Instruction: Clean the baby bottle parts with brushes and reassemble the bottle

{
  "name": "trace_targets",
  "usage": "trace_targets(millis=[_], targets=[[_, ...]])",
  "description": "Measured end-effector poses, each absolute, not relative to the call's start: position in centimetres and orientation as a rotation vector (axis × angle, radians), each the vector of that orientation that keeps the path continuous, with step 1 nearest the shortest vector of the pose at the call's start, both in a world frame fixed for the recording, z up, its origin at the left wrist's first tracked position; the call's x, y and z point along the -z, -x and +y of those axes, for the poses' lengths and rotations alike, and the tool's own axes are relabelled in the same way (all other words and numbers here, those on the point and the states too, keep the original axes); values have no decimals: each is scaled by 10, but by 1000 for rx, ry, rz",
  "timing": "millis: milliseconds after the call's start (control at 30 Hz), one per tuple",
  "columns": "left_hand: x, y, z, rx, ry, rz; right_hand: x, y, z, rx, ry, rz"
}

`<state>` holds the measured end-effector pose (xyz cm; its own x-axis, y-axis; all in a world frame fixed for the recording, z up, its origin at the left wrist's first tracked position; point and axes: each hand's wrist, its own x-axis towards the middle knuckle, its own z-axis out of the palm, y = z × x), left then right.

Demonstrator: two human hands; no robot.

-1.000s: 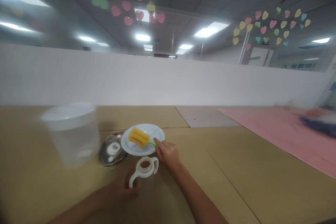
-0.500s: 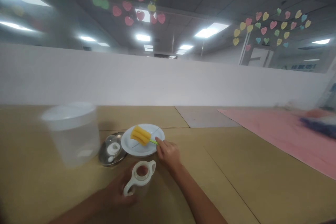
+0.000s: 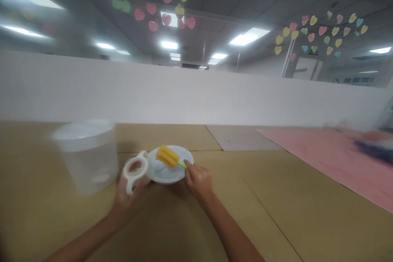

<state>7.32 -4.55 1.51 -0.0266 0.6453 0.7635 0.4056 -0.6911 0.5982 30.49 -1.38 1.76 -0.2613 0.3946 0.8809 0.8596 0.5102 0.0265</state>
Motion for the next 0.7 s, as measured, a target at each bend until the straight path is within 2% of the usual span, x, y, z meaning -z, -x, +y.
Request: trace_targets(millis=[333,533,700], targets=[[-21,-56,-24,-1908,-2108,1446,-22,-303,-18,711,978,-1880],[-25,-58,-30,-1946,-2373,1390,-18,-305,-15,774,992,-1962],[-25,-60,-32,-1938,-2311,1408,-20,-305,-16,748,966,-1916]])
